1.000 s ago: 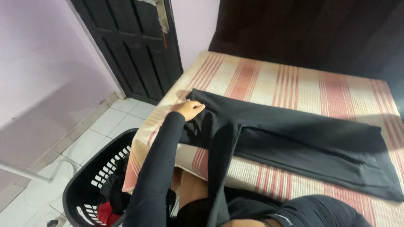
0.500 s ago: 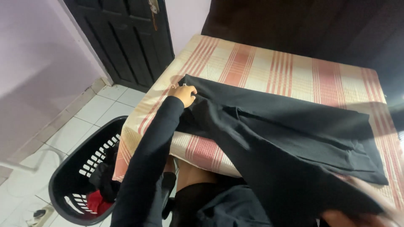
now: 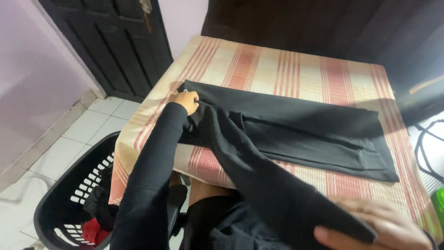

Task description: The person irons a black shirt on an ironing board and then folds it into a neat square before placing it on a stack.

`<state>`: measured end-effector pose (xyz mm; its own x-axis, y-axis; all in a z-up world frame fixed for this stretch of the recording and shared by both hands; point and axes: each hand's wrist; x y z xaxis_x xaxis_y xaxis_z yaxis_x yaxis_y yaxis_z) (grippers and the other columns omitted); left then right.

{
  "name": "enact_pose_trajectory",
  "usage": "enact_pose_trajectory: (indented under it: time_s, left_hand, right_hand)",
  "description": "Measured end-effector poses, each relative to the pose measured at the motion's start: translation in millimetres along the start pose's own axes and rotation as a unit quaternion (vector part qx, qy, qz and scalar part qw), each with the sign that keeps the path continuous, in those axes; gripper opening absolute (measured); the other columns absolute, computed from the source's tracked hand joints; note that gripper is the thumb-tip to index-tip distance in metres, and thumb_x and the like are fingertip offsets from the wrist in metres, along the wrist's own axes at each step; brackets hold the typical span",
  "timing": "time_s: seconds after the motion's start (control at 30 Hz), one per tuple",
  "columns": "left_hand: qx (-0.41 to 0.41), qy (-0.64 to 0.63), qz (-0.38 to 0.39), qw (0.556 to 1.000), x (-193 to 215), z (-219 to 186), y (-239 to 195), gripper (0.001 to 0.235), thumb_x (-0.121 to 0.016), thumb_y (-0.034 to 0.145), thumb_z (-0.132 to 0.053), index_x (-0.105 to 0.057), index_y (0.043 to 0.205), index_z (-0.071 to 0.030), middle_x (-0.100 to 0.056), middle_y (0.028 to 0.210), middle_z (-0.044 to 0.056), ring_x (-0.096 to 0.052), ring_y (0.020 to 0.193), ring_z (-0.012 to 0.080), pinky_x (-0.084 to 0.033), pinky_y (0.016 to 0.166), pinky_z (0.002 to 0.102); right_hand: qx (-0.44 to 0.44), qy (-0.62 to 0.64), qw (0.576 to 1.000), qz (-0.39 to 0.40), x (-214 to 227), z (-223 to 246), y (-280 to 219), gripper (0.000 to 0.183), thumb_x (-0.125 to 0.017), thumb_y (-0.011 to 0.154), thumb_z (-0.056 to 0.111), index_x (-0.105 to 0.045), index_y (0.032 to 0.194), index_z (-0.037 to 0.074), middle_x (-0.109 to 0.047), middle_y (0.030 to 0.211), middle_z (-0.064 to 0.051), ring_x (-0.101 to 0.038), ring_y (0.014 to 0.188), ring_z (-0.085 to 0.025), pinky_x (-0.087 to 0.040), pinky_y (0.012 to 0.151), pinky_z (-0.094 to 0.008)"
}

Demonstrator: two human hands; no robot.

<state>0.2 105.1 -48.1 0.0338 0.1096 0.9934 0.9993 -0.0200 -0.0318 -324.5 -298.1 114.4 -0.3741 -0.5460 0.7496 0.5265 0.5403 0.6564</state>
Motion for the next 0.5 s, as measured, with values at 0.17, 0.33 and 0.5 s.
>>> enact_pose_trajectory:
  time_s: [0.17, 0.33, 0.5]
  left_hand:
    - [-0.001, 0.089, 0.004, 0.996, -3.7, -4.7, 5.1, 0.023, -0.048, 0.084, -0.04, -0.056, 0.104, -0.032, -0.059, 0.112, -0.001, -0.053, 0.106, 0.024, -0.021, 0.101, 0.047]
    - [-0.258, -0.155, -0.068, 0.951, -3.0, -37.0, 18.7, 0.026, -0.047, 0.073, -0.012, -0.064, 0.091, -0.018, -0.06, 0.094, 0.006, -0.057, 0.088, 0.0247, -0.042, 0.082, 0.034]
    - [-0.169, -0.263, 0.12, 0.942, 44.2, -61.1, -6.1, 0.043, -0.033, 0.089, -0.034, -0.064, 0.102, -0.006, -0.061, 0.109, 0.012, -0.052, 0.109, 0.026, -0.034, 0.098, 0.036]
  right_hand:
    - [0.176, -0.131, 0.963, -0.158, -39.4, 6.8, 24.9, 0.018, -0.073, 0.071, 0.015, -0.07, 0.075, 0.032, -0.049, 0.073, 0.007, -0.049, 0.066, -0.014, -0.05, 0.063, -0.034]
    - [0.305, 0.267, 0.882, 0.242, -82.0, 16.1, 66.0, 0.04, -0.016, 0.099, 0.019, -0.05, 0.113, 0.001, -0.049, 0.098, -0.015, -0.048, 0.072, -0.03, -0.039, 0.062, -0.041]
    - [-0.008, 0.113, 0.993, 0.008, -130.1, -70.7, 71.8, 0.013, -0.054, 0.082, 0.018, -0.062, 0.092, 0.016, -0.062, 0.079, -0.005, -0.059, 0.072, -0.026, -0.046, 0.066, -0.036]
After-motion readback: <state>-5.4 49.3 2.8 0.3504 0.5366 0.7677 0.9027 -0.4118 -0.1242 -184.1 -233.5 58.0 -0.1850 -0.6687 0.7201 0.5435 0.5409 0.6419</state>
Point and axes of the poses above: each hand's wrist, its own y-axis towards the middle knuckle, its own x-axis out of the back of the hand, z = x × y
